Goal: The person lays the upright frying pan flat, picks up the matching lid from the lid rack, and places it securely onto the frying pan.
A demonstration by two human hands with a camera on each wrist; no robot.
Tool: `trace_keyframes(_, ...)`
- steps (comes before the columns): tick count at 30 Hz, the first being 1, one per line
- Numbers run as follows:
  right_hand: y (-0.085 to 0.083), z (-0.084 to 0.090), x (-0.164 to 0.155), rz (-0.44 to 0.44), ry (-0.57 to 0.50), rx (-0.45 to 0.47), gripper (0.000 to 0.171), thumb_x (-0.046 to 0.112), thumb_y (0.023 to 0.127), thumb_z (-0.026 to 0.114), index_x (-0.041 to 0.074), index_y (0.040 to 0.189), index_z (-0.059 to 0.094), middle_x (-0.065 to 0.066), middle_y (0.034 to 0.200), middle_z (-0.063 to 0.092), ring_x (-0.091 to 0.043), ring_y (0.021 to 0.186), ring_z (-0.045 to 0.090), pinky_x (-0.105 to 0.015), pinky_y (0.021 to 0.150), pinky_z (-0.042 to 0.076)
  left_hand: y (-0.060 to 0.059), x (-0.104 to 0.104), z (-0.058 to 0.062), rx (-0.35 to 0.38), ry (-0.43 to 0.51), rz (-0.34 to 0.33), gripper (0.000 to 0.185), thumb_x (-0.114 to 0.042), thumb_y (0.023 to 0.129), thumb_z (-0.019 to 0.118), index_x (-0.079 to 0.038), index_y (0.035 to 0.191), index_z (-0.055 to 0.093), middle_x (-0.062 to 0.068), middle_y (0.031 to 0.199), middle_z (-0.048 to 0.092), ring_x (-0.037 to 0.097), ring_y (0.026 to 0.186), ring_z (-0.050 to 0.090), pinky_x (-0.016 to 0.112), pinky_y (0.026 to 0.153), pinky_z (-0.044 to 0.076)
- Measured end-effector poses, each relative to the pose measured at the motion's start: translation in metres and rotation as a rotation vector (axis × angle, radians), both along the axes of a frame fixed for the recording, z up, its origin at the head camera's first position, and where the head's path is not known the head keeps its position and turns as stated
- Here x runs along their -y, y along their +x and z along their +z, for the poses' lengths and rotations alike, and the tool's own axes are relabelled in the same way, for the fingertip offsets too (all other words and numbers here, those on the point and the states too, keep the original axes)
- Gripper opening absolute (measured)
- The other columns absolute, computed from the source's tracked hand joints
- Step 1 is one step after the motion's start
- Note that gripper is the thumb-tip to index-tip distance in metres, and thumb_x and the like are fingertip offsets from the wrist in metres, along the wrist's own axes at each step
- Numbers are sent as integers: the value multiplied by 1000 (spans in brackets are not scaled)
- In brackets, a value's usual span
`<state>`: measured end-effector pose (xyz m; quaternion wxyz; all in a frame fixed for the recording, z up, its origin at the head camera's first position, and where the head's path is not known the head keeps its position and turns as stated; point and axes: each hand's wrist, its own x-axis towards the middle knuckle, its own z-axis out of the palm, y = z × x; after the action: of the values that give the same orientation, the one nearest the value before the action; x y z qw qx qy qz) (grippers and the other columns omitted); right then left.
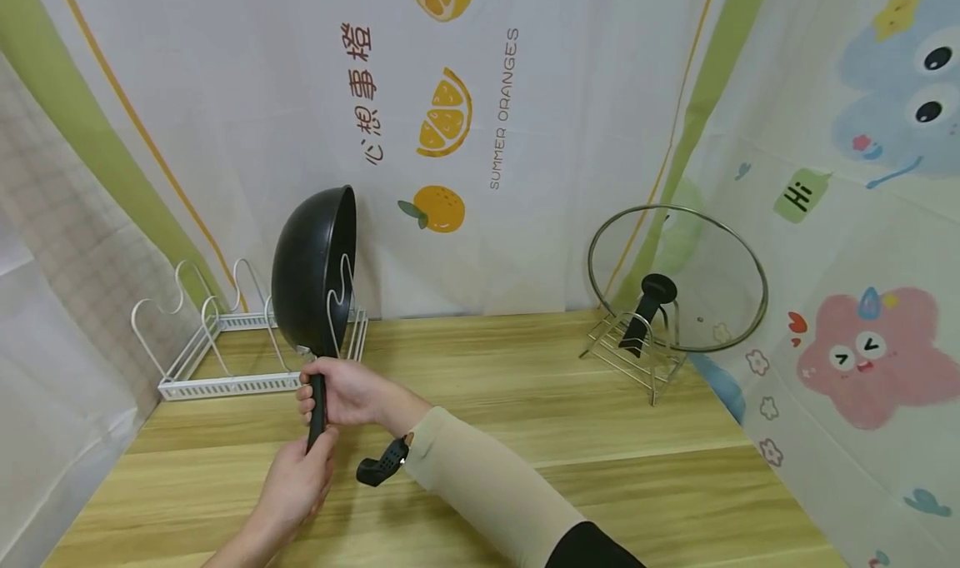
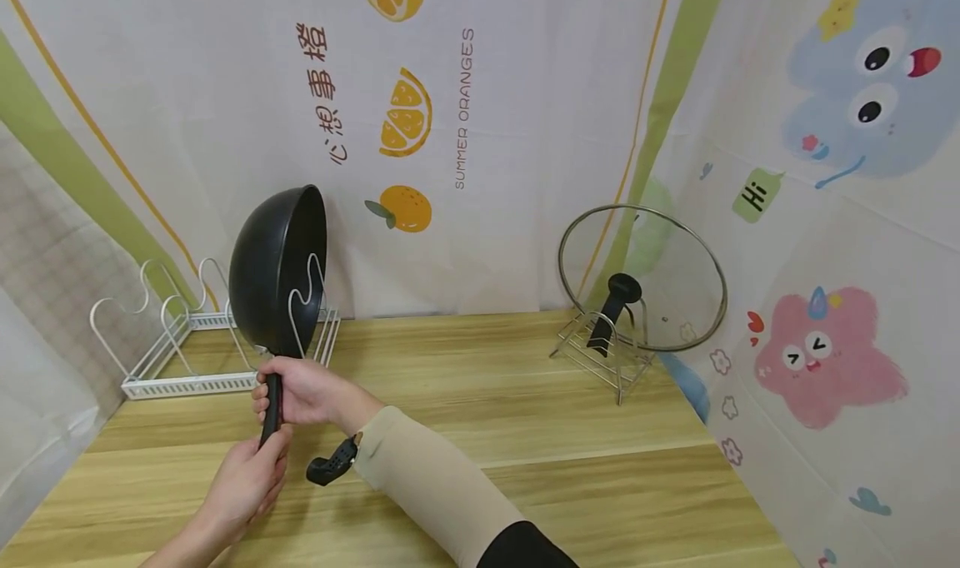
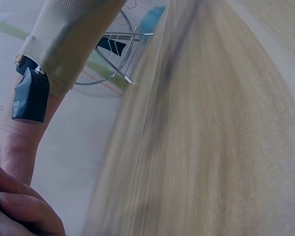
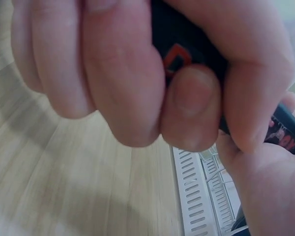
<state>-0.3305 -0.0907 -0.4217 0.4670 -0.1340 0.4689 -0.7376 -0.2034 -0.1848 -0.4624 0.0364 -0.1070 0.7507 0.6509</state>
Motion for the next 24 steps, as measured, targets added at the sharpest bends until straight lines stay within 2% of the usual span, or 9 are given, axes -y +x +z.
trace_keyframes(13, 2, 2, 2, 5, -3, -6, 30, 25, 114, 40, 17, 86, 48, 5, 77, 43, -12, 71, 41, -28, 75, 42, 2, 2, 1, -23, -51, 15, 52, -30, 116, 48, -14, 67, 42, -7, 49, 37, 8, 35, 33, 25, 33, 30)
trace_keyframes(24, 4, 5, 1, 2, -10, -25, 30, 24, 114, 40, 17, 86, 48, 6, 77, 43, -12, 70, 41, -27, 74, 42, 3, 3, 0, -32, -48, 21, 49, -28, 116, 48, -14, 69, 42, -8, 50, 37, 8, 37, 33, 24, 35, 29)
